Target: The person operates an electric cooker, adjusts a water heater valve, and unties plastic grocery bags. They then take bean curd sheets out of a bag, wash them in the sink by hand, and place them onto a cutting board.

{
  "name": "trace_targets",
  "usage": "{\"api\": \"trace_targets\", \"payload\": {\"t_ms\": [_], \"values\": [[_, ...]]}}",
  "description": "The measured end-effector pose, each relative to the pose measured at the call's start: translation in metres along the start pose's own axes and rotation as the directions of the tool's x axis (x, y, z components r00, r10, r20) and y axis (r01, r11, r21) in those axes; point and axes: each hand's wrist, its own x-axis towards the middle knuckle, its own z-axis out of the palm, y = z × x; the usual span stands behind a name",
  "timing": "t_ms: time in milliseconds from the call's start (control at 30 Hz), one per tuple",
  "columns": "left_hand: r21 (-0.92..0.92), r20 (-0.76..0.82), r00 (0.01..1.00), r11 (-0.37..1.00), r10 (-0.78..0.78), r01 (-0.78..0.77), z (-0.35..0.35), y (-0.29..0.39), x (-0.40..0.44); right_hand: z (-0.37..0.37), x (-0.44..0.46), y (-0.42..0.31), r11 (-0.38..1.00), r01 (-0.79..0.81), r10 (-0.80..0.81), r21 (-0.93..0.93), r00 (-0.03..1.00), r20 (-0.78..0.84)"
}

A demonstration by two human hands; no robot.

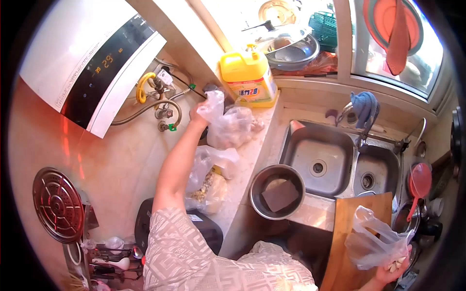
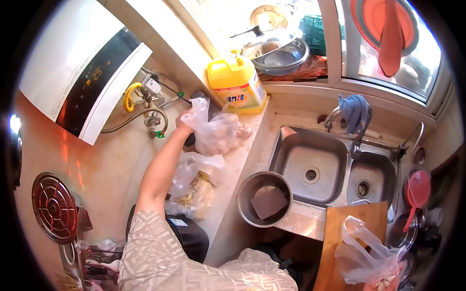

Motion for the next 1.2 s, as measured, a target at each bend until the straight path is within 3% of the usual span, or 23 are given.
{"api": "trace_targets", "payload": {"t_ms": [67, 100, 133, 167, 233, 267, 300, 333, 400, 467, 500, 533, 567, 600, 633, 700, 767, 900, 933, 967, 1067, 1133, 1200], "values": [[0.174, 0.225, 0.973, 0.981, 0.040, -0.081, -0.008, 0.007, -0.014, -0.014, -0.019, 0.004, 0.999, 0.037, -0.037, -0.033, 0.999, 0.009], [0.176, 0.168, 0.980, 0.976, 0.102, -0.132, 0.009, -0.020, -0.015, -0.026, -0.031, 0.017, 0.941, 0.119, -0.194, -0.316, 0.957, -0.215], [-0.251, 0.327, 0.933, 0.938, -0.152, 0.240, 0.009, -0.038, -0.006, -0.022, -0.039, 0.019, 0.927, 0.087, -0.206, -0.365, 0.931, -0.302], [-0.213, 0.385, 0.919, 0.960, -0.090, 0.184, -0.010, -0.043, 0.002, -0.016, -0.044, 0.022, 0.912, 0.046, -0.217, -0.407, 0.896, -0.387], [-0.162, 0.492, 0.870, 0.985, 0.034, 0.053, -0.045, -0.050, 0.024, 0.004, -0.041, 0.018, 0.997, 0.012, -0.044, -0.080, 0.910, -0.412], [-0.244, 0.446, 0.894, 0.953, -0.056, 0.181, -0.096, -0.010, 0.003, 0.013, -0.039, 0.015, 0.996, -0.007, 0.043, 0.087, 0.907, -0.420], [-0.029, 0.264, 0.963, 0.999, 0.050, -0.044, -0.122, 0.007, -0.002, 0.033, -0.027, 0.020, 0.999, -0.035, 0.046, 0.031, 0.854, -0.518], [0.208, -0.037, 0.981, 0.962, 0.190, -0.178, -0.147, 0.032, -0.022, 0.034, -0.019, 0.021, 0.996, -0.082, 0.091, 0.041, 0.915, -0.392], [0.276, -0.122, 0.983, 0.956, 0.134, -0.096, -0.199, 0.110, -0.067, 0.042, -0.009, 0.020, 0.987, -0.157, 0.160, 0.038, 0.908, -0.388], [-0.064, -0.184, 0.929, 0.939, 0.321, -0.337, -0.225, 0.196, -0.117, 0.053, -0.006, 0.019, 0.990, -0.136, 0.143, 0.049, 0.882, -0.449], [-0.263, -0.194, 0.864, 0.824, 0.465, -0.502, -0.220, 0.229, -0.137, 0.053, -0.006, 0.018, 0.992, -0.126, 0.113, -0.004, 0.900, -0.422], [-0.474, -0.296, 0.697, 0.532, 0.654, -0.701, -0.199, 0.257, -0.155, 0.057, -0.007, 0.015, 0.993, -0.117, 0.098, -0.018, 0.898, -0.428], [-0.677, -0.257, 0.603, 0.305, 0.756, -0.670, -0.183, 0.289, -0.181, 0.062, -0.009, 0.010, 0.989, -0.133, 0.095, -0.063, 0.906, -0.413], [-0.669, -0.177, 0.366, 0.161, 0.914, -0.726, -0.158, 0.307, -0.197, 0.064, -0.013, 0.004, 0.983, -0.150, 0.095, -0.107, 0.911, -0.401], [-0.563, -0.375, 0.154, -0.092, 0.914, -0.821, -0.122, 0.332, -0.220, 0.058, -0.021, -0.001, 0.977, -0.160, 0.091, -0.143, 0.912, -0.399], [-0.795, -0.322, 0.091, -0.217, 0.942, -0.566, -0.061, 0.376, -0.278, 0.055, -0.038, -0.010, 0.966, -0.163, 0.049, -0.201, 0.877, -0.477], [-0.785, -0.347, 0.025, -0.275, 0.938, -0.555, -0.007, 0.411, -0.333, 0.051, -0.059, -0.019, 0.952, -0.170, -0.003, -0.255, 0.827, -0.562], [-0.614, -0.323, -0.015, -0.222, 0.946, -0.758, 0.041, 0.455, -0.388, 0.036, -0.106, -0.034, 0.949, -0.197, -0.069, -0.247, 0.635, -0.769], [-0.583, -0.232, -0.028, -0.162, 0.972, -0.796, 0.051, 0.461, -0.394, 0.032, -0.123, -0.035, 0.937, -0.242, -0.093, -0.251, 0.520, -0.849], [-0.538, -0.141, -0.035, -0.106, 0.989, -0.836, 0.061, 0.466, -0.398, 0.010, -0.149, -0.033, 0.936, -0.247, -0.089, -0.252, 0.524, -0.847], [-0.409, -0.186, -0.057, -0.130, 0.981, -0.903, 0.079, 0.482, -0.399, -0.004, -0.192, -0.027, 0.992, -0.047, -0.096, -0.113, 0.280, -0.955], [-0.423, -0.259, 0.000, -0.113, 0.966, -0.899, 0.069, 0.489, -0.388, -0.018, -0.233, -0.021, 0.933, 0.305, -0.018, 0.190, 0.567, -0.823], [-0.382, -0.180, 0.057, -0.017, 0.982, -0.924, 0.061, 0.494, -0.378, -0.014, -0.246, -0.011, 0.852, 0.451, -0.032, 0.267, 0.552, -0.833]]}}
